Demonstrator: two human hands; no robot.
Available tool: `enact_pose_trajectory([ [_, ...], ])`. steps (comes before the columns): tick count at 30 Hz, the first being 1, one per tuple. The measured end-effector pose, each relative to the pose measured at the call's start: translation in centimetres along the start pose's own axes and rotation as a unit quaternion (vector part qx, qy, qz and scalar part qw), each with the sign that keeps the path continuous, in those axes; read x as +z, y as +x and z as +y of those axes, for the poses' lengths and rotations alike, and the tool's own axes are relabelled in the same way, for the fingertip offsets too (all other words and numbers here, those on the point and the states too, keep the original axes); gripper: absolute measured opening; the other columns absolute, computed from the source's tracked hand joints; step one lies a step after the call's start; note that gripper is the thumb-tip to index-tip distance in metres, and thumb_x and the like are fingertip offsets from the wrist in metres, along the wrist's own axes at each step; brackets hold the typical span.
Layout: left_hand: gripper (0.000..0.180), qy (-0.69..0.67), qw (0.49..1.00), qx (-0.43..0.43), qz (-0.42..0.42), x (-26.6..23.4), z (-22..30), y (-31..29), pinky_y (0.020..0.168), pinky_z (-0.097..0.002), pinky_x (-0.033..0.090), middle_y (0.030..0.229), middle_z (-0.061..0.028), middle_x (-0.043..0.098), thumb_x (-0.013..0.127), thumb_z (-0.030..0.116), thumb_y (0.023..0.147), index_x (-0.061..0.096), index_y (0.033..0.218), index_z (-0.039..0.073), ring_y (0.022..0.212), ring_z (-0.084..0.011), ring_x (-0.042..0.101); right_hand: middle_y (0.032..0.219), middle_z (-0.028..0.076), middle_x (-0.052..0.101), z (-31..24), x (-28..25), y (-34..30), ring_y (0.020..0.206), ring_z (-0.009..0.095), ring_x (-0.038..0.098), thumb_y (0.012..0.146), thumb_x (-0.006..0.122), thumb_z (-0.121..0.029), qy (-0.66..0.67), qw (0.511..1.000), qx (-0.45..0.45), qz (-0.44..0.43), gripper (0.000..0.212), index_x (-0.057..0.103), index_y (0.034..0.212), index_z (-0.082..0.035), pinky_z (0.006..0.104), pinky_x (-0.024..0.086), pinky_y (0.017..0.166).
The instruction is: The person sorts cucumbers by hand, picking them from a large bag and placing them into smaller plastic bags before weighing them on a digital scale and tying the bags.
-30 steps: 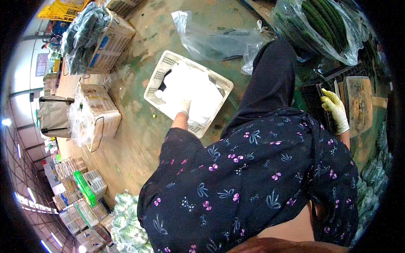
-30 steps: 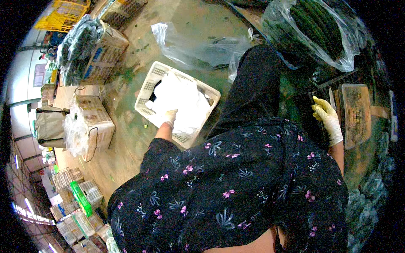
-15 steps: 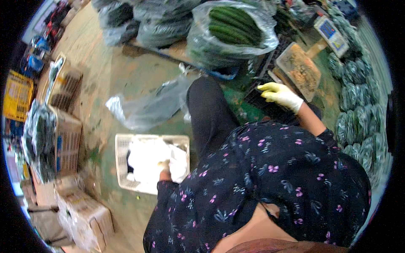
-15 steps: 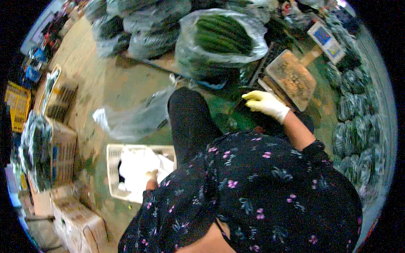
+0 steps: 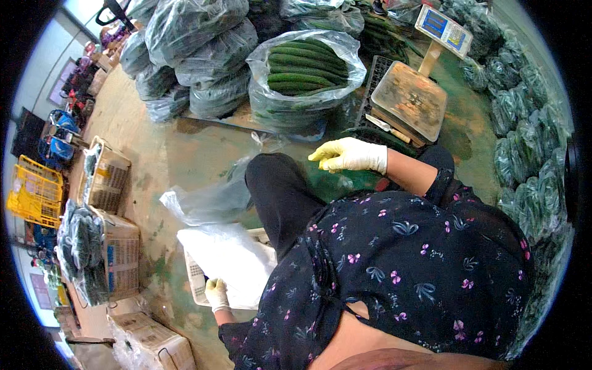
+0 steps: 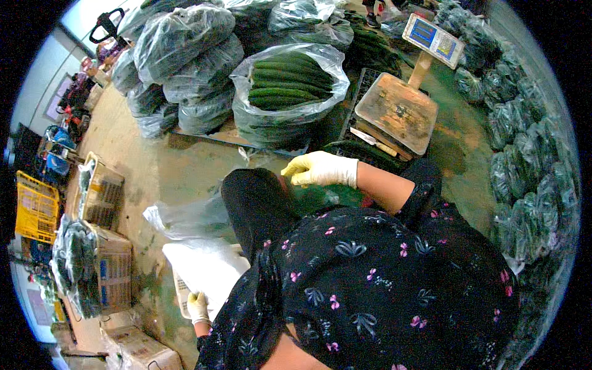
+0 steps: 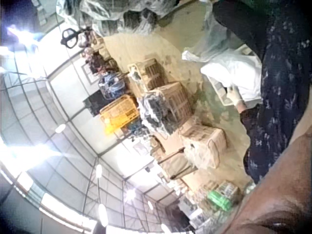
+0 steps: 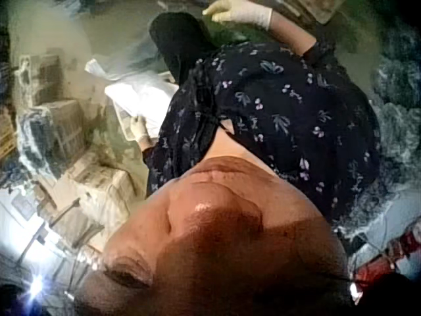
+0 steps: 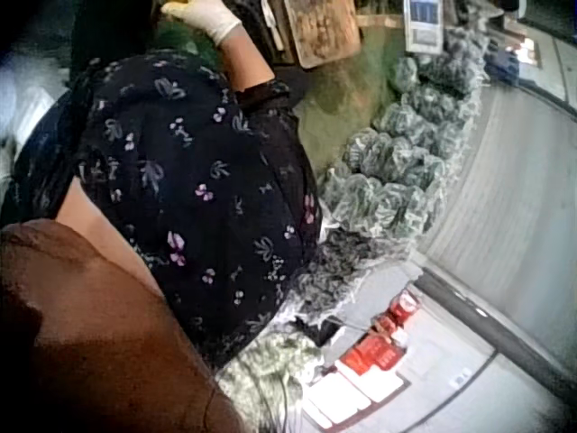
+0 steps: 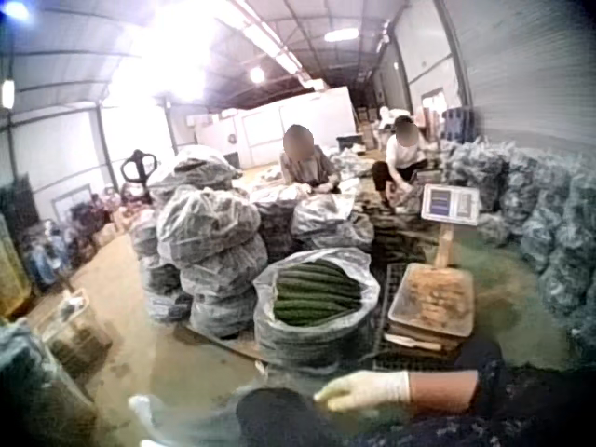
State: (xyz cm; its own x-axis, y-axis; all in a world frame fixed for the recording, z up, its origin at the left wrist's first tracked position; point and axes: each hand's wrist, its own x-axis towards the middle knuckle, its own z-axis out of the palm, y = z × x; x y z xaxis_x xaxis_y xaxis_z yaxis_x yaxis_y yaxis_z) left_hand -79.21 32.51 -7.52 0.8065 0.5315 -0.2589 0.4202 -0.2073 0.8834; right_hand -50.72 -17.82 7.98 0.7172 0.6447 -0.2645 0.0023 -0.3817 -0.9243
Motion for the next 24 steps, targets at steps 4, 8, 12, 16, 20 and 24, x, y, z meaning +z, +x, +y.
enact_pose_trajectory([
  [4, 0.01, -0.142, 0.964, 0.065, 0.214, 0.6, 15.3, -1.6, 0.056, -0.0246, 0.042, 0.074, 0.0, 0.052, 0.059, 0.014, 0.087, 0.053, 0.081, 0.008, 0.064, -0.0094, 0.049, 0.09, 0.003, 0.061, -0.2, -1.1, -1.8, 0.076, 0.01, 0.055, 0.086, 0.06, -0.012, 0.016, 0.999, 0.028, 0.027, 0.036, 0.056, 0.121, -0.004, 0.0255, 0.047, 0.071],
  [8, 0.005, -0.134, 0.926, 0.323, 0.144, 6.1, 28.3, -6.4, 0.061, -0.0235, 0.045, 0.079, 0.0005, 0.055, 0.06, 0.008, 0.087, 0.055, 0.085, 0.008, 0.068, -0.0101, 0.051, 0.102, 0.006, 0.063, -3.3, -0.3, -2.5, 0.086, 0.012, 0.058, 0.087, 0.061, -0.014, 0.115, 0.992, -0.051, 0.003, 0.036, 0.057, 0.121, -0.004, 0.0257, 0.049, 0.077],
  [12, 0.019, 0.149, 0.915, 0.348, -0.141, 16.6, 32.3, -5.1, 0.062, -0.0262, 0.048, 0.078, -0.0073, 0.064, 0.06, 0.004, 0.084, 0.064, 0.103, 0.003, 0.07, -0.0116, 0.058, 0.123, 0.012, 0.055, -4.1, 1.7, -1.9, 0.114, 0.02, 0.051, 0.085, 0.063, -0.038, 0.237, 0.954, -0.132, -0.128, 0.057, 0.05, 0.127, -0.001, 0.0341, 0.04, 0.097],
  [16, 0.024, 0.21, 0.744, 0.547, -0.321, 27.9, 31.7, -4.9, 0.069, -0.0377, 0.048, 0.082, -0.0145, 0.063, 0.053, 0.009, 0.083, 0.065, 0.104, 0.013, 0.075, -0.0287, 0.062, 0.109, 0.008, 0.061, 0.1, 3.0, -0.5, 0.096, 0.013, 0.055, 0.086, 0.062, -0.032, 0.346, 0.933, -0.101, -0.013, 0.043, 0.057, 0.115, 0.0, 0.0277, 0.044, 0.087],
  [20, 0.036, 0.231, 0.718, 0.456, -0.473, 33.1, 32.5, -5.8, 0.085, -0.0344, 0.046, 0.106, -0.0157, 0.061, 0.056, 0.016, 0.085, 0.056, 0.12, 0.009, 0.098, -0.0264, 0.059, 0.099, 0.005, 0.063, 2.3, 0.8, -2.6, 0.086, 0.015, 0.057, 0.09, 0.055, -0.022, 0.375, 0.903, -0.078, 0.194, 0.029, 0.059, 0.109, -0.001, 0.0307, 0.047, 0.081],
  [24, 0.042, -0.024, 0.749, 0.3, -0.591, 36.2, 29.9, -5.5, 0.096, -0.0265, 0.04, 0.126, -0.0049, 0.055, 0.059, 0.005, 0.086, 0.05, 0.127, 0.004, 0.113, -0.0113, 0.05, 0.098, 0.003, 0.063, 6.3, -3.6, -5.0, 0.088, 0.016, 0.06, 0.094, 0.049, -0.035, 0.548, 0.766, -0.186, 0.281, 0.032, 0.058, 0.108, -0.008, 0.0324, 0.054, 0.069],
])
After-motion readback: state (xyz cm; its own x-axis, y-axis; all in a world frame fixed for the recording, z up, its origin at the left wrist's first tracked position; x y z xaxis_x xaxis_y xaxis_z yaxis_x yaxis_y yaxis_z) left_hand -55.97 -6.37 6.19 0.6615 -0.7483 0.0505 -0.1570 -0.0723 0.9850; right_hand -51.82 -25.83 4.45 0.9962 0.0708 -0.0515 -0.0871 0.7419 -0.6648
